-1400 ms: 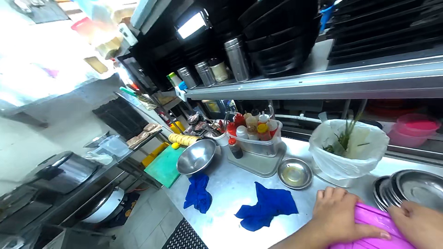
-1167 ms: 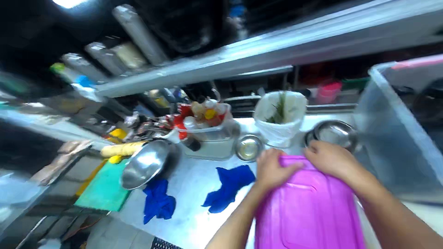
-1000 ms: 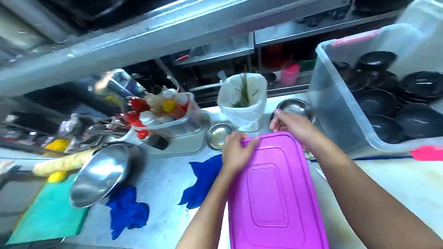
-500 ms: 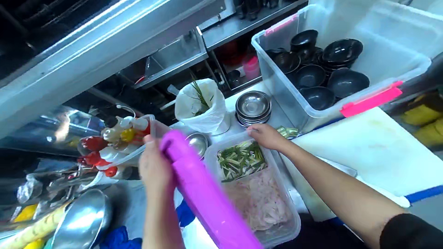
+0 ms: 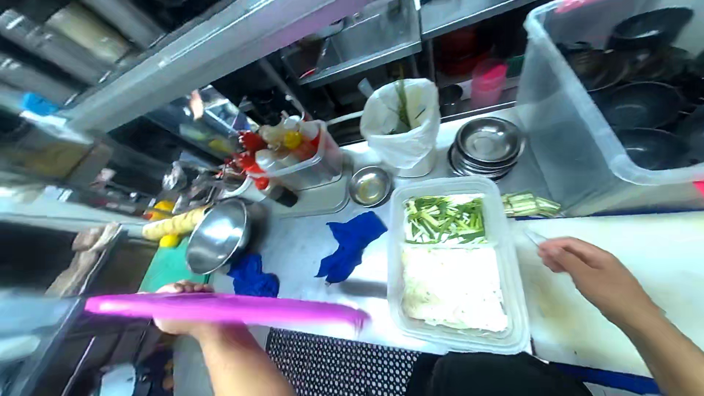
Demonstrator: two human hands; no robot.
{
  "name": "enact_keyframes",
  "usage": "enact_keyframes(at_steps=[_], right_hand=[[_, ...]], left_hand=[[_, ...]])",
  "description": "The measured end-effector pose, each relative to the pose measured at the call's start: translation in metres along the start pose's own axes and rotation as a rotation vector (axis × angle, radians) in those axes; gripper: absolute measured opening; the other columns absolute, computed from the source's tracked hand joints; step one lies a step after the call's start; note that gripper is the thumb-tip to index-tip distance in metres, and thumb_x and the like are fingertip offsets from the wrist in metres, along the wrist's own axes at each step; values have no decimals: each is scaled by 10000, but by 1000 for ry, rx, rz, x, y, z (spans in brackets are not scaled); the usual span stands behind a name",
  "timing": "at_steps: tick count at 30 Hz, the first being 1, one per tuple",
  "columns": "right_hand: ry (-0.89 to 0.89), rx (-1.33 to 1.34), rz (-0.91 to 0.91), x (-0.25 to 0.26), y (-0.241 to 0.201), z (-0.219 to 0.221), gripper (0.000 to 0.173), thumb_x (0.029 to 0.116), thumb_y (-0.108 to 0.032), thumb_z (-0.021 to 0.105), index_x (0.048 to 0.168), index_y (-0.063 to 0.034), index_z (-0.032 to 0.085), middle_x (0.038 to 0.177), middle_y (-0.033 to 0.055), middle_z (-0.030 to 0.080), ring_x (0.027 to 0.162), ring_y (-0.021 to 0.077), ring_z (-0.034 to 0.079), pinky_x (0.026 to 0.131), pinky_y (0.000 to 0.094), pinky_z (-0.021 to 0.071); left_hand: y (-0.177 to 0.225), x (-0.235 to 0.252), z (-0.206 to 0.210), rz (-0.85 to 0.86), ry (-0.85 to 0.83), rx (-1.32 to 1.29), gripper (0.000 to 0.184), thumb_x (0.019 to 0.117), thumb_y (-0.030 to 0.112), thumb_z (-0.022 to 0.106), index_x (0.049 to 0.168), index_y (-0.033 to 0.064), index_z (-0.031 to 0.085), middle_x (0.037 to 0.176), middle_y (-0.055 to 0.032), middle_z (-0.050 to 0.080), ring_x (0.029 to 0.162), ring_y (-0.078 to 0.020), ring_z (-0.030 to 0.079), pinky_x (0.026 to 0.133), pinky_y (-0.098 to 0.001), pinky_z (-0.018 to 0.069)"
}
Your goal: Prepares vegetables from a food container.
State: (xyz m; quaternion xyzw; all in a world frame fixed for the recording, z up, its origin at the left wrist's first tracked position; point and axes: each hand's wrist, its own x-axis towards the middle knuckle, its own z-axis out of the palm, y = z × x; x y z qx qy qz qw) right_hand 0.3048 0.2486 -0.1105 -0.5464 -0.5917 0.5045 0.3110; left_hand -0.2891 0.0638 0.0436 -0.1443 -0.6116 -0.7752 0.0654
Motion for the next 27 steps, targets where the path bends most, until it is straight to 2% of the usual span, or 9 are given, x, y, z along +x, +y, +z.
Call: enact_keyframes(at_steps=[1,2,7,11,15,19,22,24,27], right_hand=[[4,-26,15,-12,13,-6,336,1039,-333,522,1132,-68,705,1011,87,726,880,201,712,808,424,607],[8,-48,25,-22,23,-11,353,1035,-354,518,1130,-67,703,1013,80,725,882,185,711,807,403,608],[1,-157,49,-57,35,-20,363,1044,-328,510,1146,-25,683,1033,106,716,905,158,702,837,376,595],[-88,-395,-11,-59,35,-19,398,1056,-329,469,1177,-19,689,1071,186,712,949,269,705,862,507,572],[-210,-552,-106,-62,24,-15,386,1056,-325,478,1172,-38,708,1057,187,716,918,304,700,826,529,569],[-243,-582,-125,-74,10,-8,338,1064,-241,501,1183,7,697,1087,237,704,921,336,696,824,512,574],[-285,-633,-76,-86,15,3,332,1056,-210,497,1181,29,690,1108,256,697,972,371,694,875,543,559],[-346,-693,-77,-92,15,13,321,1044,-181,505,1155,56,692,1097,278,696,1004,416,691,907,587,540],[-413,-719,-75,-102,18,27,308,1025,-184,530,1076,72,692,1053,295,692,1006,451,685,902,632,525]], left_hand=[[-2,8,-19,112,138,98,582,1112,413,168,1213,56,617,1033,-62,685,942,-147,664,841,-406,574],[-3,18,-33,196,223,162,662,1098,468,153,1322,1,566,1171,-141,671,1070,-233,657,912,-504,552],[-6,5,-53,404,341,224,550,1119,276,155,1478,-101,332,1386,-209,516,1266,-208,538,1086,-357,445],[-87,-34,-71,399,171,605,453,1077,157,320,1307,-218,430,1237,-324,540,1143,-296,561,1035,-364,450],[-182,-71,-113,168,-58,1005,479,1078,267,392,1160,-109,677,1286,-330,602,1308,-476,500,1185,-560,282],[-200,-112,-140,-123,215,1028,500,1090,315,393,1168,-97,665,1286,-310,596,1290,-456,508,1141,-555,336],[-216,-145,-169,-417,400,996,533,1108,343,345,1293,-93,589,1316,-297,597,1263,-413,564,1085,-549,422],[-232,-170,-181,-661,389,864,537,1117,362,344,1350,-86,528,1262,-293,611,1131,-379,618,978,-538,491],[-264,-217,-185,-957,164,664,548,1113,451,309,1228,-24,558,908,-166,576,689,-248,557,610,-432,501]])
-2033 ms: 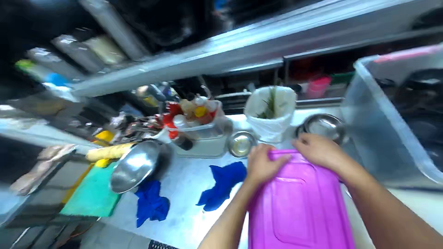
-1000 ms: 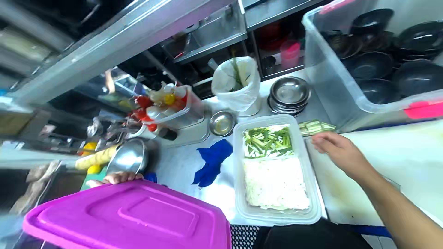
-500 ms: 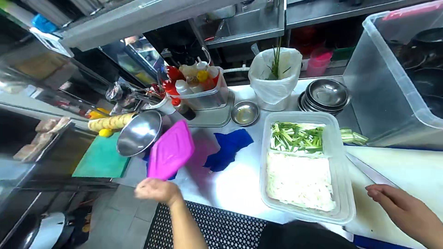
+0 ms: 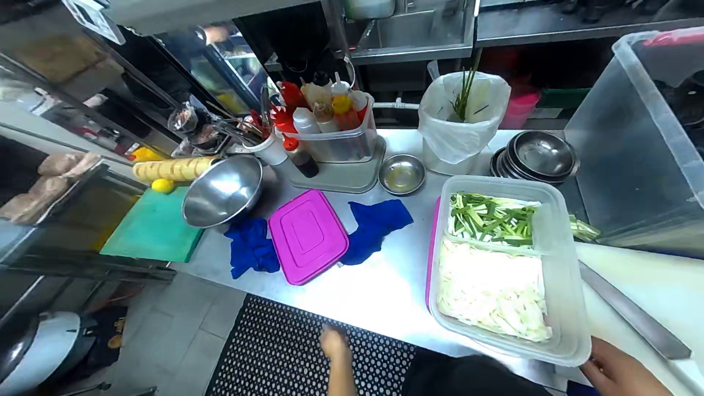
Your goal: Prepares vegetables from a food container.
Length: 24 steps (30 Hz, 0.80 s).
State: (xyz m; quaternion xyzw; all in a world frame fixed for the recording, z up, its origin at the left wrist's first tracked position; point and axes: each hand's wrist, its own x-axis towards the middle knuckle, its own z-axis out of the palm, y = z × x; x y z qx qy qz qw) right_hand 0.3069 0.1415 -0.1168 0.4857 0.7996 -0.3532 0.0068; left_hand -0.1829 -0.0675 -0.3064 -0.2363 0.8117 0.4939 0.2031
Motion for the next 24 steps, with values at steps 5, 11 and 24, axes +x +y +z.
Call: enact_keyframes(at_steps=[5,11,24], right_hand=[[-49,-47,-5,-3,-10,20,343,1027,-235,529,1096,54,701,1058,294,703,1003,459,692,905,652,520],[33,-19,-53,-13,-13,39,330,1042,-264,508,1108,-37,739,1019,177,740,965,338,722,889,570,565],[-18,-43,-143,-38,-10,29,366,1070,-320,423,1196,-129,709,1168,78,714,1145,230,665,1030,446,517]], left_hand=[[-38,-62,43,-303,-349,-301,616,1100,531,196,1378,65,490,1193,-203,621,991,-319,614,788,-550,519],[-33,-79,53,-399,-422,-559,758,1028,691,127,1435,145,459,1359,-137,579,1186,-301,568,917,-598,485],[-43,-100,39,-234,-464,-454,535,1080,548,285,1276,100,503,1026,-130,633,848,-251,641,705,-464,560]])
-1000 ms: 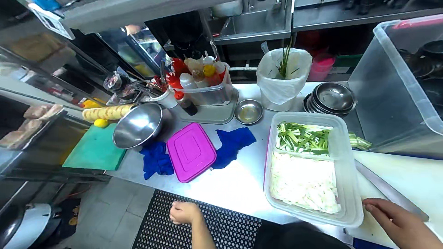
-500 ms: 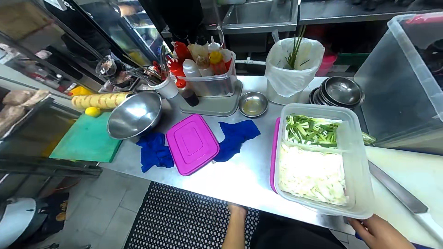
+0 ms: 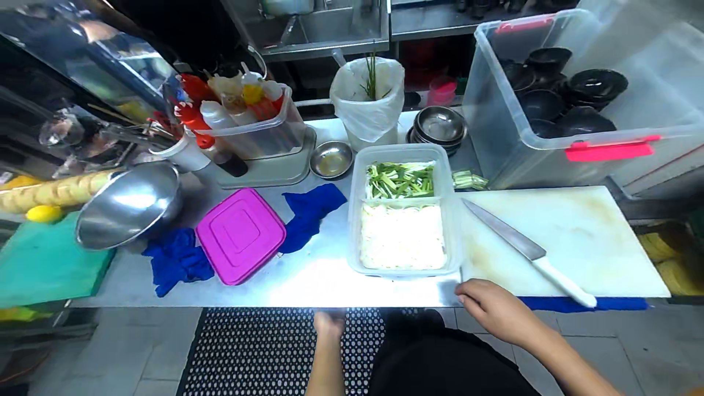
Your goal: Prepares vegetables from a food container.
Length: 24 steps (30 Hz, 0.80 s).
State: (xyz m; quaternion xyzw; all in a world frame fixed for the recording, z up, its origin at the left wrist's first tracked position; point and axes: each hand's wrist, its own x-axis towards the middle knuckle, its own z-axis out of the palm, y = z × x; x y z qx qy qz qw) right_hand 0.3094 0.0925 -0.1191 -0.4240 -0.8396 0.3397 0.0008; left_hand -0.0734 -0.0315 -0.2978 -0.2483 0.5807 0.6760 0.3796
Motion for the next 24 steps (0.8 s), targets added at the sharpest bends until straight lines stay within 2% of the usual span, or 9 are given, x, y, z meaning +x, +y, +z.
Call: enact_keyframes(at_steps=[4,7,8,12,13,16,18,20,24], right_hand=[[-66,23,-34,-35,14,9,385,1080,-350,404,1220,-152,703,1186,58,708,1168,209,652,1056,430,500],[-192,45,-16,-69,40,30,390,1083,-342,406,1239,-126,690,1210,87,704,1197,238,643,1081,450,480],[-228,46,-13,-80,50,38,381,1080,-328,414,1231,-115,692,1196,99,707,1183,254,649,1070,464,486],[-365,-32,-46,-113,66,58,334,1056,-290,464,1179,-99,709,1137,124,720,1128,296,673,1025,505,509],[-405,-55,-52,-119,64,57,333,1056,-290,468,1189,-101,707,1149,126,718,1139,301,670,1030,511,504],[-428,-98,-27,-129,52,47,346,1063,-313,459,1225,-122,698,1204,104,709,1179,286,656,1056,514,491],[-339,-112,5,-134,50,41,354,1064,-327,458,1227,-128,700,1198,99,713,1170,274,662,1050,501,499],[-247,-107,81,-137,48,34,358,1067,-324,464,1249,-124,698,1224,100,705,1187,265,655,1063,494,495],[-131,-154,199,-134,35,46,353,1069,-289,469,1258,-92,693,1218,130,703,1174,291,661,1045,513,508]], left_hand=[[-37,-31,9,-81,-15,39,609,1050,647,249,1168,97,482,919,-112,604,767,-260,641,683,-475,574],[-71,-59,18,-153,-45,14,697,1041,669,231,1326,75,458,1116,-175,620,922,-324,663,781,-524,575],[-79,-66,23,-160,-40,8,701,1038,675,219,1297,74,466,1081,-166,625,899,-317,666,768,-518,577],[-83,-77,22,-226,-92,-26,743,1033,675,257,1395,46,418,1228,-209,592,997,-340,657,845,-512,567],[-81,-75,19,-241,-94,-3,741,1027,679,287,1393,48,423,1226,-208,595,989,-330,657,839,-496,567],[-85,-62,5,-221,-58,201,691,1011,691,363,1220,48,504,1013,-166,624,797,-262,642,704,-422,564],[-95,-58,-23,-160,-78,387,782,1014,707,335,1356,31,529,1132,-219,662,869,-289,660,741,-442,560],[-100,-61,-63,-91,-84,495,787,1028,692,317,1453,46,464,1208,-245,644,933,-326,661,775,-487,559],[-77,-73,-157,-55,-93,656,724,1066,612,320,1504,42,407,1271,-282,611,1021,-391,657,832,-549,556]])
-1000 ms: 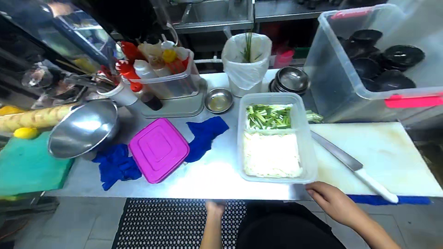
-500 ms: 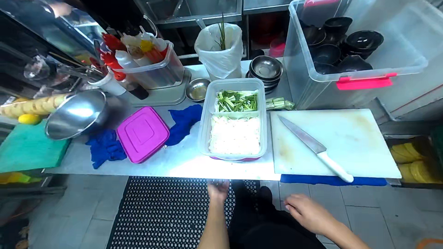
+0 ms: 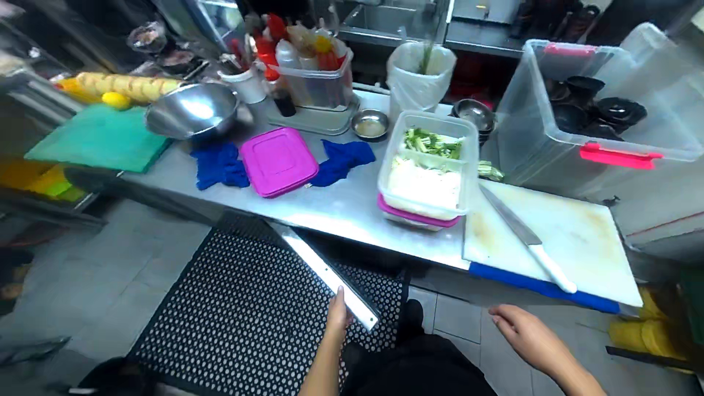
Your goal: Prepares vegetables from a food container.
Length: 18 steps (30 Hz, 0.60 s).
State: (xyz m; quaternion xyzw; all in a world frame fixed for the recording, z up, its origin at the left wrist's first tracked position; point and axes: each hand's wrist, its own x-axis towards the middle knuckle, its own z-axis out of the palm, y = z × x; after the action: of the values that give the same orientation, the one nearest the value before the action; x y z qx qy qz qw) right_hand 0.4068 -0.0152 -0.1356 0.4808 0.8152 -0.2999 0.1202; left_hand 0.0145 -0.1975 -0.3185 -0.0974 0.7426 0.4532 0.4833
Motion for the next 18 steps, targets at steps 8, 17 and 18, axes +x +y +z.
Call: enact_keyframes(at_steps=[8,17,18], right_hand=[[-376,-198,-285,40,-160,67,367,1068,-321,478,1271,-101,689,1229,105,703,1184,234,657,1074,460,499],[-832,-634,-330,257,-276,181,344,1078,-268,473,1310,-91,657,1229,124,698,1118,235,680,1019,473,531],[-792,-706,-311,294,-282,200,341,1082,-281,484,1318,-107,659,1243,135,695,1141,267,673,1027,517,520]], left_hand=[[-16,-6,-208,55,175,356,711,1002,610,524,1294,-31,622,1255,-302,634,1206,-458,599,1025,-658,451],[-11,30,-336,189,649,500,605,1059,553,371,1440,121,558,1445,-207,558,1396,-428,448,1167,-677,223],[-8,38,-345,205,677,532,623,1067,567,305,1414,128,579,1424,-217,568,1378,-458,453,1136,-709,231]])
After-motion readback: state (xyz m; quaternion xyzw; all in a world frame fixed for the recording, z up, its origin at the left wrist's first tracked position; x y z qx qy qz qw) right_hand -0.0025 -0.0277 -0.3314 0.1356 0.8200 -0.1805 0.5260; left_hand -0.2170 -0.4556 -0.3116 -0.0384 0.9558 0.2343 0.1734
